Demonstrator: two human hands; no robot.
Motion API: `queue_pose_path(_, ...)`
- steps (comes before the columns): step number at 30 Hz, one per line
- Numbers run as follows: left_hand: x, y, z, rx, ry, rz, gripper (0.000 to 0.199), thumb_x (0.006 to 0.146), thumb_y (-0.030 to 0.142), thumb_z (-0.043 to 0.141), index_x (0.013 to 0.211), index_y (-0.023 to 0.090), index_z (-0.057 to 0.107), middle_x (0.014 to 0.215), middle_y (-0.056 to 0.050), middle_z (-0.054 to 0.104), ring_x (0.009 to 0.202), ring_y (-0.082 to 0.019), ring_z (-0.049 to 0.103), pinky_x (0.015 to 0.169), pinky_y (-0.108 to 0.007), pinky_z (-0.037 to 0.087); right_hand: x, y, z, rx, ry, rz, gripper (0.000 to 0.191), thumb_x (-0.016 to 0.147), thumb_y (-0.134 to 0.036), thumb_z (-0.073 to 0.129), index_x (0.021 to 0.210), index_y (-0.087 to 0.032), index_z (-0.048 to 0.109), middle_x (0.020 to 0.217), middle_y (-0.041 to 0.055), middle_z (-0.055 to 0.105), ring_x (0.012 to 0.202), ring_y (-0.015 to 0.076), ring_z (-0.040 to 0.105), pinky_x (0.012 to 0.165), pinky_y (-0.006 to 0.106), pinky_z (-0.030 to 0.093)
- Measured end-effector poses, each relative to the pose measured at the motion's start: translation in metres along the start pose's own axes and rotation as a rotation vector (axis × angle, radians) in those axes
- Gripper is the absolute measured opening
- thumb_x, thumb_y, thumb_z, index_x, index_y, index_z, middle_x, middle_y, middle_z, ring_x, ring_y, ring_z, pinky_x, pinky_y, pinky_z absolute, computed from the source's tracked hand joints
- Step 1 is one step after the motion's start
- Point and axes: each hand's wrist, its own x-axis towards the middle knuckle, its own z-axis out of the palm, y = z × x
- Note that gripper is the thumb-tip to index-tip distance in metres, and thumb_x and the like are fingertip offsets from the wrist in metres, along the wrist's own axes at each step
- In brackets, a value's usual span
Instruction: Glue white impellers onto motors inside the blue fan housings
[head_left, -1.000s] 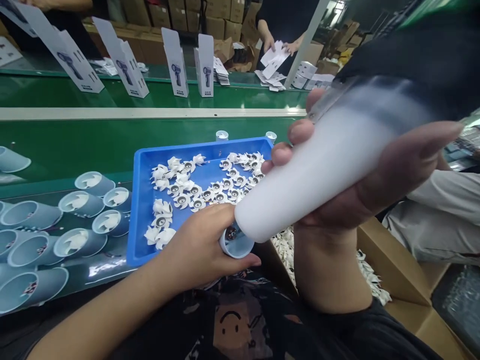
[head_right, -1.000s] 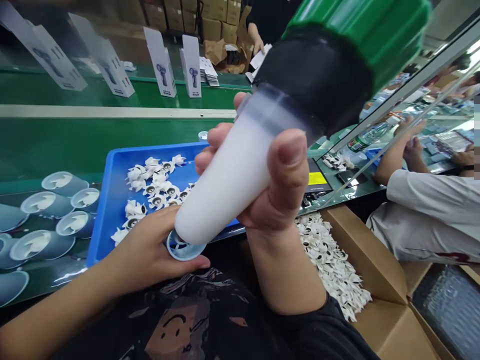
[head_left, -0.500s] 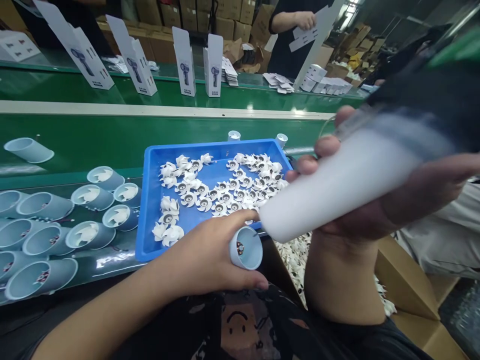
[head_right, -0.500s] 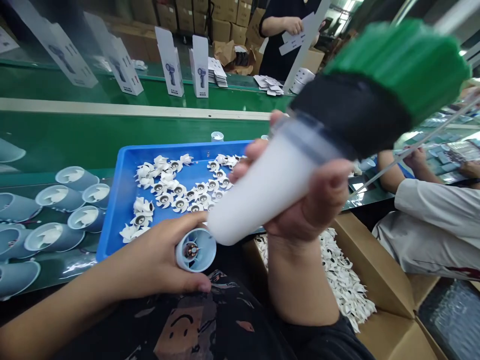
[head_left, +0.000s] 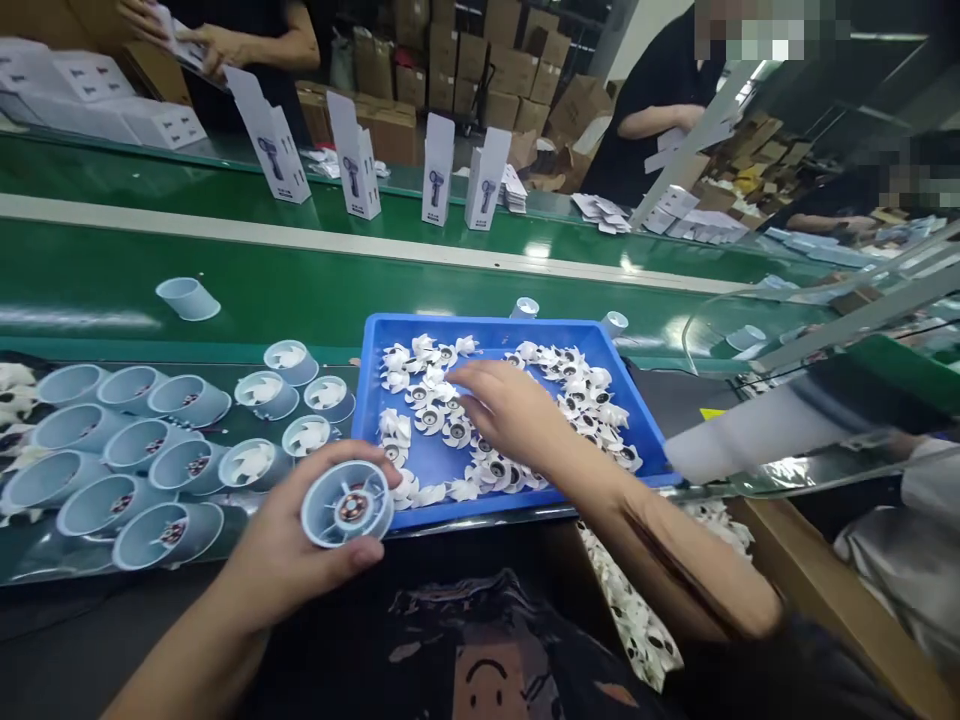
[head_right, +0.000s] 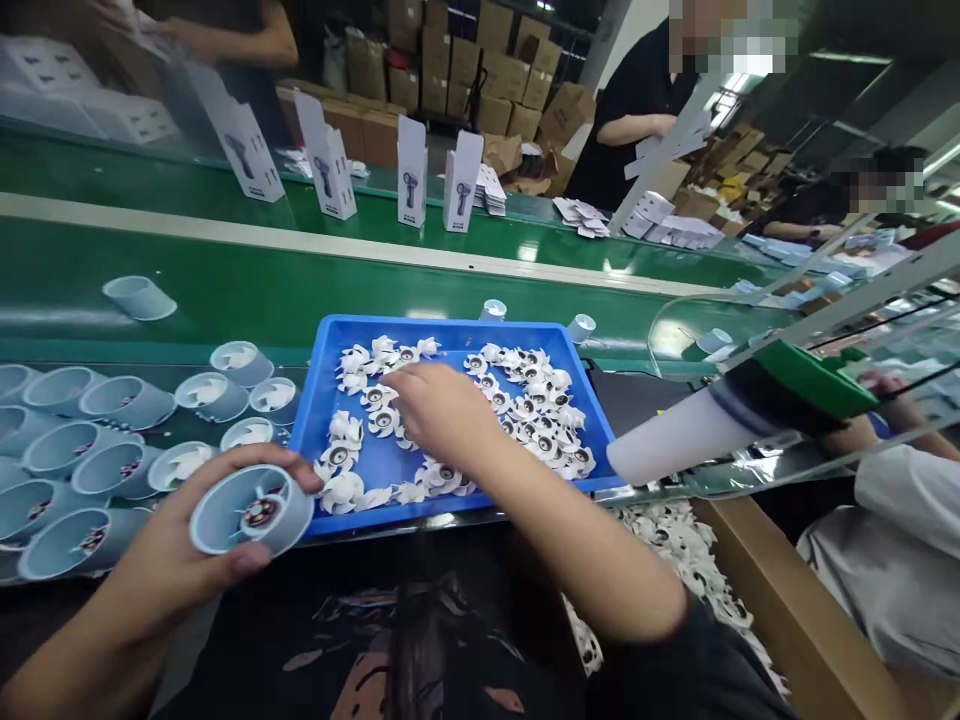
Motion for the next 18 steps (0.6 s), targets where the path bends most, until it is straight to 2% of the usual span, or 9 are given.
queue_pose_path(3, -0.002, 0.001, 0.005, -0.006, 0.003, 0.014, 0.065, 0.066, 0.069, 0.078, 0.113, 0.030, 0.056, 0.099, -0.005, 0.072, 0.095, -0.028, 0.068, 0.082, -0.039, 0.056, 0.047, 0.005, 0.025, -0.145, -0.302, -0.024, 0.024, 0.097, -0.031, 0.062, 0.114, -0.014, 0.064, 0.117, 0.0083, 0.064, 0.107, 0.0210, 0.063, 0.095, 0.044, 0.054)
queue_pose_path(5, -0.007, -0.002, -0.001, 0.025, 0.034, 0.008, 0.065, 0.067, 0.069, 0.076, 0.114, 0.030, 0.056, 0.099, -0.004, 0.071, 0.093, -0.027, 0.068, 0.081, -0.038, 0.055, 0.064, 0.008, 0.034, -0.210, -0.422, -0.004, 0.024, 0.097, -0.031, 0.062, 0.114, -0.014, 0.064, 0.117, 0.0084, 0.064, 0.106, 0.0208, 0.064, 0.093, 0.043, 0.055)
queue_pose_path(7, -0.012, -0.008, -0.011, 0.060, 0.056, -0.022, 0.060, 0.070, 0.067, 0.075, 0.113, 0.030, 0.056, 0.099, -0.004, 0.071, 0.089, -0.027, 0.068, 0.078, -0.038, 0.054, 0.071, 0.008, 0.040, -0.232, -0.481, 0.028, 0.027, 0.097, -0.033, 0.062, 0.117, -0.015, 0.063, 0.121, 0.0090, 0.063, 0.108, 0.0214, 0.063, 0.094, 0.044, 0.054)
queue_pose_path(10, -0.017, -0.017, -0.021, 0.093, 0.065, -0.069, 0.059, 0.071, 0.063, 0.075, 0.116, 0.029, 0.053, 0.101, -0.005, 0.070, 0.091, -0.028, 0.067, 0.079, -0.040, 0.054, 0.069, 0.002, 0.041, -0.165, -0.475, 0.103, 0.030, 0.097, -0.034, 0.062, 0.120, -0.015, 0.062, 0.124, 0.0096, 0.061, 0.111, 0.0227, 0.061, 0.096, 0.045, 0.053)
queue_pose_path(13, -0.018, -0.021, -0.023, 0.106, 0.103, -0.079, 0.071, 0.070, 0.055, 0.079, 0.125, 0.029, 0.044, 0.106, -0.007, 0.069, 0.092, -0.027, 0.068, 0.082, -0.043, 0.055, 0.056, -0.008, 0.031, 0.033, -0.386, 0.160, 0.030, 0.097, -0.034, 0.062, 0.120, -0.015, 0.061, 0.125, 0.0102, 0.060, 0.111, 0.0229, 0.061, 0.096, 0.045, 0.053)
queue_pose_path(15, -0.015, -0.021, -0.021, 0.110, 0.131, -0.046, 0.067, 0.072, 0.050, 0.079, 0.124, 0.028, 0.042, 0.112, -0.008, 0.068, 0.097, -0.028, 0.068, 0.085, -0.044, 0.056, 0.039, -0.015, 0.022, 0.239, -0.335, 0.164, 0.030, 0.099, -0.034, 0.055, 0.123, -0.015, 0.057, 0.121, 0.0105, 0.062, 0.103, 0.0200, 0.064, 0.091, 0.041, 0.055)
queue_pose_path(18, -0.010, -0.018, -0.019, 0.224, 0.098, 0.074, 0.052, 0.076, 0.044, 0.077, 0.118, 0.026, 0.052, 0.134, -0.012, 0.062, 0.122, -0.033, 0.061, 0.099, -0.048, 0.051, 0.006, -0.026, 0.013, 0.585, -0.329, 0.123, 0.035, 0.101, -0.042, 0.042, 0.123, -0.016, 0.054, 0.104, 0.0091, 0.067, 0.083, 0.0150, 0.068, 0.080, 0.033, 0.058)
